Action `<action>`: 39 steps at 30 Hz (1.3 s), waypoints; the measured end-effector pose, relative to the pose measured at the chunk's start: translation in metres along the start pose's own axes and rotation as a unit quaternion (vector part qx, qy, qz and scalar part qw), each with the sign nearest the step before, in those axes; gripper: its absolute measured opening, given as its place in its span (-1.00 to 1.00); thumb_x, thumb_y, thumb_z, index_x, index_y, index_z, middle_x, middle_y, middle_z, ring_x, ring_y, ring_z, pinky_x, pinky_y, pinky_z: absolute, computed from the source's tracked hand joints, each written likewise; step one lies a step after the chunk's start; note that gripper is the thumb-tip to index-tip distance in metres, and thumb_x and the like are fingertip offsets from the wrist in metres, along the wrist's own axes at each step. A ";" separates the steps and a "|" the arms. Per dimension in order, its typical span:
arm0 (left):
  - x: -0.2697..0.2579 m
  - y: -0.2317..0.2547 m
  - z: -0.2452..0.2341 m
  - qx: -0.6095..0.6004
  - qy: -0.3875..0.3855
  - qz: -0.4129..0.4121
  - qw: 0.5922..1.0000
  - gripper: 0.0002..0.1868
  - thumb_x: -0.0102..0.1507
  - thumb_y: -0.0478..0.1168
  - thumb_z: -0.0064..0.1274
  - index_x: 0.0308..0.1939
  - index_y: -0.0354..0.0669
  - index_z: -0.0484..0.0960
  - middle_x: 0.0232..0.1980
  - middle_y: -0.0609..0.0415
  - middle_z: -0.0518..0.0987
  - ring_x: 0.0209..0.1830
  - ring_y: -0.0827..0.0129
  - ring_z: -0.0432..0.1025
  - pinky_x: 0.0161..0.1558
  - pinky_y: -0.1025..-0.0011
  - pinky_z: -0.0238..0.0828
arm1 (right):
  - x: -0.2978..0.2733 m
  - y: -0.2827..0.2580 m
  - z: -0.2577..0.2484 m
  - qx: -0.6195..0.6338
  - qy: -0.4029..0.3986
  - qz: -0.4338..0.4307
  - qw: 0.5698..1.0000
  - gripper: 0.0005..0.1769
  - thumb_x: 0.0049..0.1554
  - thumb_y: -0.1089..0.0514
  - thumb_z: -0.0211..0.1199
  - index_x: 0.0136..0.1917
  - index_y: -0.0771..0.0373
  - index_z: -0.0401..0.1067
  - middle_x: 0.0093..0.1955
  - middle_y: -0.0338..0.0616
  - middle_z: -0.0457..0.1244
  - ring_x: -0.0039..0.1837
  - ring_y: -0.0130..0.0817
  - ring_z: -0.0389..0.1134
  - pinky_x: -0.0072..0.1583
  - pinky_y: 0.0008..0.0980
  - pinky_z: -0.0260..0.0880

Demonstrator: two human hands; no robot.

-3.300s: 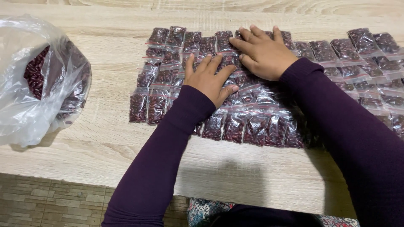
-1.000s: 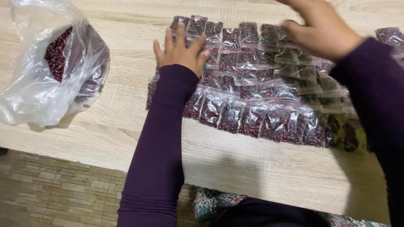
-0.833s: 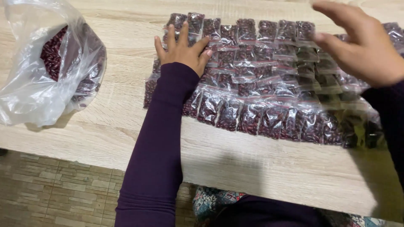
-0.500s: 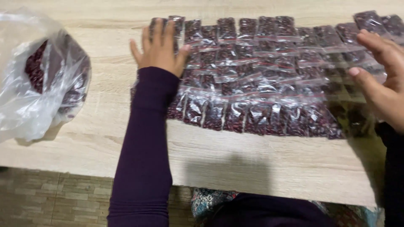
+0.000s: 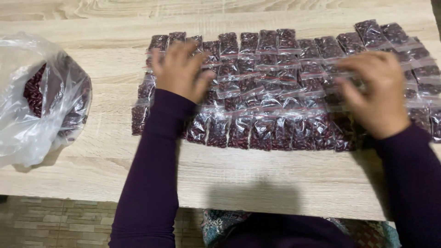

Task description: Organizing and flattening numerous small plastic bags filled with red beans on a wooden table to create an even layer.

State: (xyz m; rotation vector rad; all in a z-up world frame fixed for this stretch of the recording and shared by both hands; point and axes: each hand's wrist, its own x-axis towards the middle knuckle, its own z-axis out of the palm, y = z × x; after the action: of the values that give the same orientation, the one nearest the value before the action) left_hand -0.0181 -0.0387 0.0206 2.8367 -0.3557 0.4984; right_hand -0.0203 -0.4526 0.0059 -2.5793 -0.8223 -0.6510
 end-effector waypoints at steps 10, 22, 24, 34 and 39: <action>-0.011 0.029 0.033 -0.047 0.016 0.179 0.983 -0.65 0.35 0.17 0.07 0.08 0.16 0.69 0.29 0.08 0.57 0.42 -0.05 0.26 0.39 -0.35 -0.19 | 0.032 -0.059 0.041 -0.179 -0.012 -0.088 0.980 -0.69 0.19 -0.25 0.47 0.09 -0.11 0.61 -0.08 -0.35 0.38 0.03 -0.27 0.29 0.22 -0.19 0.18; -0.012 0.034 0.041 -0.049 0.024 0.203 0.978 -0.82 0.23 0.05 0.25 -0.18 0.16 0.69 0.24 0.16 0.60 0.39 -0.02 0.30 0.37 -0.32 -0.09 | 0.030 -0.043 0.043 -0.238 0.040 -0.087 0.967 -0.89 0.27 0.05 0.51 -0.08 -0.08 0.59 -0.09 -0.46 0.44 0.02 -0.29 0.28 0.19 -0.24 0.15; -0.012 0.033 0.043 -0.041 0.046 0.214 0.975 -0.93 0.26 -0.06 0.23 -0.28 0.16 0.71 0.19 0.18 0.62 0.35 0.02 0.33 0.39 -0.30 -0.09 | 0.028 -0.041 0.045 -0.246 0.036 -0.087 0.965 -0.90 0.24 0.04 0.52 -0.06 -0.11 0.59 -0.10 -0.47 0.42 0.01 -0.30 0.26 0.19 -0.24 0.15; -0.012 0.034 0.041 -0.030 0.034 0.212 0.976 -0.90 0.25 -0.06 0.14 -0.26 0.08 0.68 0.15 0.15 0.63 0.32 0.01 0.35 0.38 -0.32 -0.07 | 0.050 -0.081 0.051 -0.152 -0.007 -0.093 0.984 -0.70 0.16 -0.21 0.47 0.06 -0.10 0.58 0.07 -0.29 0.42 0.13 -0.20 0.34 0.24 -0.10 0.23; -0.013 0.033 0.037 -0.040 0.034 0.216 0.975 -0.91 0.25 -0.08 0.12 -0.25 0.10 0.67 0.18 0.14 0.62 0.32 0.01 0.34 0.38 -0.28 -0.08 | 0.058 -0.089 0.064 -0.205 0.046 -0.114 0.971 -0.82 0.21 0.02 0.46 -0.19 0.01 0.51 -0.13 -0.29 0.32 0.02 -0.22 0.26 0.24 -0.05 0.24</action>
State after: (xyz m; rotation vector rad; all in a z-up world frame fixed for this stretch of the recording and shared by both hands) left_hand -0.0278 -0.0776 -0.0111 2.6541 -0.9643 0.6433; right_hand -0.0127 -0.3293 -0.0001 -2.8058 -1.0580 -1.1042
